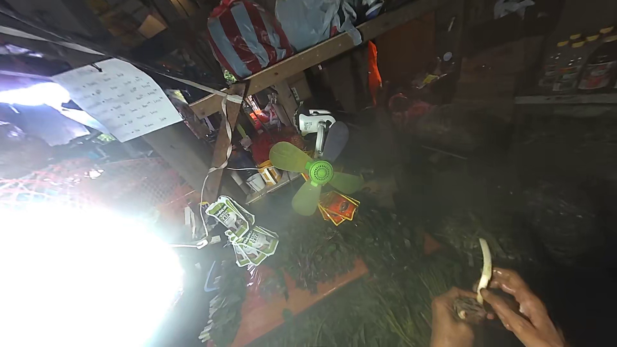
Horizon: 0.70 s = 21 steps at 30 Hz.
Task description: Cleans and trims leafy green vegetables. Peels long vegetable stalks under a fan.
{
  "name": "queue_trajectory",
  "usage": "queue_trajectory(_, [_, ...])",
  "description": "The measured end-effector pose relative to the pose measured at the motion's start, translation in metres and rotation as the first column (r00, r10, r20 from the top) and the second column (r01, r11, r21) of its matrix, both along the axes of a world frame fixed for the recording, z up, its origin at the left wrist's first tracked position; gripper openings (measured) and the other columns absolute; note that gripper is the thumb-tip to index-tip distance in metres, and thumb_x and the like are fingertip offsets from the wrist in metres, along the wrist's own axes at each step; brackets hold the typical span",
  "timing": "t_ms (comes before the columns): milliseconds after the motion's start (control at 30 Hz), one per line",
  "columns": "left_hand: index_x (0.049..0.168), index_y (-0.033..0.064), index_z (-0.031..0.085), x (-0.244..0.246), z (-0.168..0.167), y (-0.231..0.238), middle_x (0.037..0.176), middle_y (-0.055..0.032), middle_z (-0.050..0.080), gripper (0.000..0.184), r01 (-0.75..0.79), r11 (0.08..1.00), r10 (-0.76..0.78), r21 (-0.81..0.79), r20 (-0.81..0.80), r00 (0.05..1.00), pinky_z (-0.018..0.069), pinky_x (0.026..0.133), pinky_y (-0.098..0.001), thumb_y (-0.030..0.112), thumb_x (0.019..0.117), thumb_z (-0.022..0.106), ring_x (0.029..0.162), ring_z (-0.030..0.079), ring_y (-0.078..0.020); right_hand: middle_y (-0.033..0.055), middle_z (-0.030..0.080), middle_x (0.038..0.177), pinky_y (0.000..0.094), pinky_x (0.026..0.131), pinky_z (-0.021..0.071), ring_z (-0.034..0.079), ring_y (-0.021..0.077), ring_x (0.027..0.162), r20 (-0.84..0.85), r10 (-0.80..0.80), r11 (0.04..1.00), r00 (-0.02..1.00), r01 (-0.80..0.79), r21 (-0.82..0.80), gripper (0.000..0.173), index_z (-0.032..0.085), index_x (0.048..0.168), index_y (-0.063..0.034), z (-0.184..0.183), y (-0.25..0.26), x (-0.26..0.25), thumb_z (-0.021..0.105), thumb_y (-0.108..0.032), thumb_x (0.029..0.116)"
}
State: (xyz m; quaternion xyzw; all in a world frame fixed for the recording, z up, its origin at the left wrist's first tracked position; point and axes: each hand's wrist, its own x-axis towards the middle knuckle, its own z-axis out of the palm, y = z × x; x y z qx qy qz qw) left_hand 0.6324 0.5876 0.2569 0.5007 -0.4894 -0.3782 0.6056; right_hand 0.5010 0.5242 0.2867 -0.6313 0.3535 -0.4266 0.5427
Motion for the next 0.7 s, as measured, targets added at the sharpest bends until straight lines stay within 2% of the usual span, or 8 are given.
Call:
queue_trajectory(33, [0.113,-0.0146,0.064,-0.001,0.002,0.000,0.099,-0.0174,0.072,0.025,-0.015,1.000,0.015,0.011,0.047,0.999,0.0557,0.088,-0.0273,-0.011,0.0878,0.063,0.088,0.068,-0.0107,0.0071,0.060,0.100,0.0176,0.058,0.0497,0.058,0.0006,0.068,-0.012,-0.017,0.999,1.000,0.017,-0.032,0.055,0.037,0.139,0.0117,-0.001,0.000,0.000,0.059,-0.002,0.0908])
queue_trajectory(100, [0.114,-0.0144,0.064,-0.004,0.005,0.001,0.100,-0.0205,0.072,0.026,-0.043,0.999,0.039,0.030,0.143,0.989,0.0558,0.089,-0.0326,-0.010,0.0884,0.064,0.091,0.070,-0.0160,0.0085,0.062,0.102,0.0196,0.059,0.0512,0.061,0.0035,0.072,-0.018,-0.026,0.997,1.000,0.024,-0.078,0.073,0.025,0.152,0.0081,-0.001,-0.003,0.000,0.059,0.000,0.0878])
queue_trajectory(200, [0.116,-0.0141,0.064,-0.007,0.004,0.003,0.101,-0.0225,0.072,0.028,-0.054,0.998,0.047,0.033,0.198,0.979,0.0560,0.090,-0.0381,-0.010,0.0886,0.063,0.092,0.070,-0.0209,0.0069,0.064,0.103,0.0202,0.060,0.0514,0.063,0.0045,0.076,-0.025,0.052,0.990,0.998,-0.055,-0.131,0.078,0.022,0.158,0.0023,-0.001,-0.009,-0.002,0.056,0.001,0.0880])
queue_trajectory(267, [0.116,-0.0139,0.065,-0.006,0.003,0.003,0.101,-0.0221,0.072,0.028,-0.039,0.999,0.033,0.026,0.208,0.978,0.0565,0.090,-0.0383,-0.009,0.0885,0.063,0.091,0.071,-0.0211,0.0094,0.065,0.106,0.0198,0.060,0.0490,0.061,0.0043,0.076,-0.037,0.118,0.980,0.992,-0.122,-0.157,0.064,0.036,0.151,0.0052,-0.002,-0.015,-0.008,0.054,0.002,0.0901])
queue_trajectory(333, [0.116,-0.0140,0.065,-0.005,0.005,0.004,0.100,-0.0220,0.072,0.027,-0.034,0.999,0.027,0.027,0.213,0.977,0.0565,0.089,-0.0382,-0.009,0.0888,0.063,0.090,0.071,-0.0210,0.0097,0.066,0.105,0.0170,0.060,0.0480,0.059,0.0019,0.074,-0.037,0.133,0.975,0.990,-0.138,-0.172,0.046,0.051,0.137,0.0089,-0.001,-0.016,-0.010,0.054,0.002,0.0912])
queue_trajectory(367, [0.115,-0.0142,0.065,-0.004,0.006,0.004,0.100,-0.0221,0.072,0.027,-0.031,0.999,0.024,0.030,0.214,0.977,0.0564,0.089,-0.0383,-0.009,0.0886,0.062,0.090,0.071,-0.0213,0.0086,0.064,0.104,0.0160,0.061,0.0476,0.058,0.0003,0.074,-0.037,0.127,0.976,0.991,-0.132,-0.172,0.040,0.054,0.131,0.0100,0.000,-0.015,-0.010,0.053,0.001,0.0918])
queue_trajectory(500, [0.113,-0.0144,0.065,-0.006,0.010,0.005,0.101,-0.0230,0.071,0.026,-0.043,0.999,0.035,0.034,0.190,0.981,0.0554,0.089,-0.0401,-0.008,0.0881,0.063,0.091,0.070,-0.0227,0.0080,0.061,0.098,0.0143,0.060,0.0458,0.054,-0.0025,0.069,-0.012,0.070,0.982,0.997,-0.071,-0.173,0.030,0.054,0.120,0.0132,-0.001,-0.007,-0.001,0.050,0.000,0.0927])
queue_trajectory(700, [0.108,-0.0149,0.063,-0.009,0.012,0.002,0.092,-0.0166,0.069,0.022,-0.080,0.997,0.079,0.007,0.069,0.994,0.0540,0.081,-0.0286,-0.007,0.0885,0.059,0.083,0.064,-0.0106,0.0152,0.062,0.102,0.0196,0.064,0.0504,0.058,0.0043,0.073,-0.047,0.054,0.982,0.997,-0.061,-0.178,0.028,0.056,0.117,0.0144,0.005,-0.001,0.004,0.053,0.002,0.0927])
